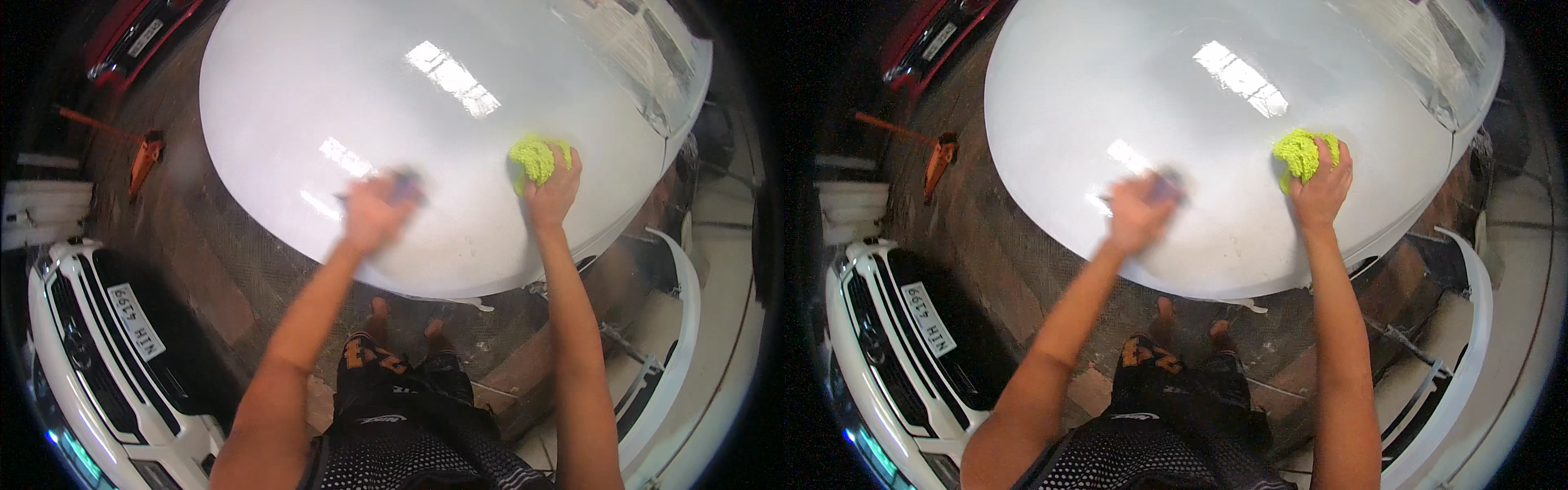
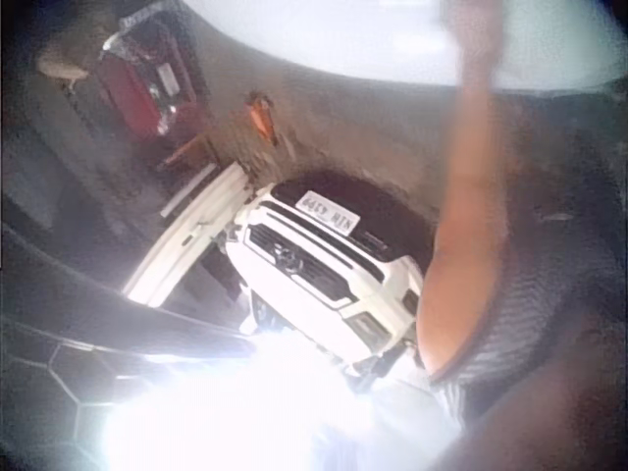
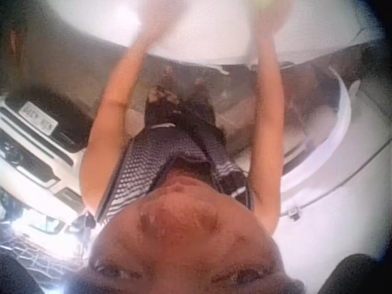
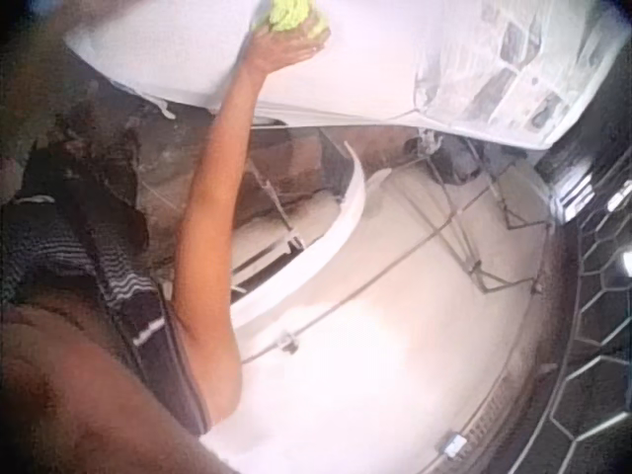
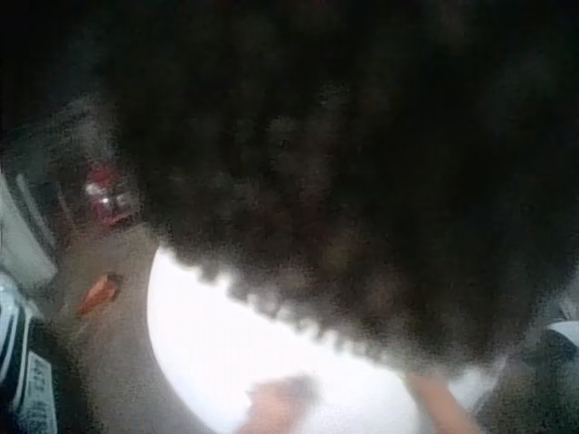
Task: The person uses a blue sanding block and a yellow cloth to rub and wipe the surface of a large white car hood. The person alternates between sanding and wiping the surface, moving across different areas of the hood.
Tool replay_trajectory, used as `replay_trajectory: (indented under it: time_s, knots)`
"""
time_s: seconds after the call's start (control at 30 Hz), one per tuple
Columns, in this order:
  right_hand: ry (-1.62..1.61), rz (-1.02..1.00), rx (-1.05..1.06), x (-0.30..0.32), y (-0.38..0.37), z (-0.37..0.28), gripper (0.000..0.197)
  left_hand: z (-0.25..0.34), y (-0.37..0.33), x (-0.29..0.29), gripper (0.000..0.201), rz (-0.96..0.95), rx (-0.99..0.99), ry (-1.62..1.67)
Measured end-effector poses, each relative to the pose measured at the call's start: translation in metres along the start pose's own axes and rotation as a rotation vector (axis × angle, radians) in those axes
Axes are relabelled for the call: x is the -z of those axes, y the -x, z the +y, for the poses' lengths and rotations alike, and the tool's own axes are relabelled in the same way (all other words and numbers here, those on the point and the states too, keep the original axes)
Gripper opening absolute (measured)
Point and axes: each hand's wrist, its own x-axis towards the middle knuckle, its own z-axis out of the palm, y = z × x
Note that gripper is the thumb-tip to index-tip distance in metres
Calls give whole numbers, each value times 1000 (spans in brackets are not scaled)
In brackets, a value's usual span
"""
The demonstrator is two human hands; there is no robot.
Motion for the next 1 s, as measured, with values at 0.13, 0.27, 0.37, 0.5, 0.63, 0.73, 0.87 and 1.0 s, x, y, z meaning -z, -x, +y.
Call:
replay_trajectory:
  time_s: [0.13,0.27,0.37,0.5,0.63,0.73,0.87,1.0]
  knots:
    - [11,-16,37,-5,-3,-10,84,-99,-17,41,32,289,950,-353]
    - [46,-22,60,-8,1,-8,84,17,-11,-43,42,302,800,-451]
    - [71,-19,83,1,0,13,83,139,-2,-38,35,274,167,12]
    - [57,4,134,-4,-10,-1,80,-47,56,-2,38,342,840,-457]
    - [119,-29,115,-9,-2,7,79,-30,31,-9,45,369,1268,-534]
    - [117,-9,141,-10,-5,13,79,59,67,-85,27,395,742,-500]
    - [125,-52,108,-5,-8,16,79,38,95,-46,24,381,591,-345]
    - [104,-43,142,-9,-5,7,78,-31,94,24,42,456,1308,-470]
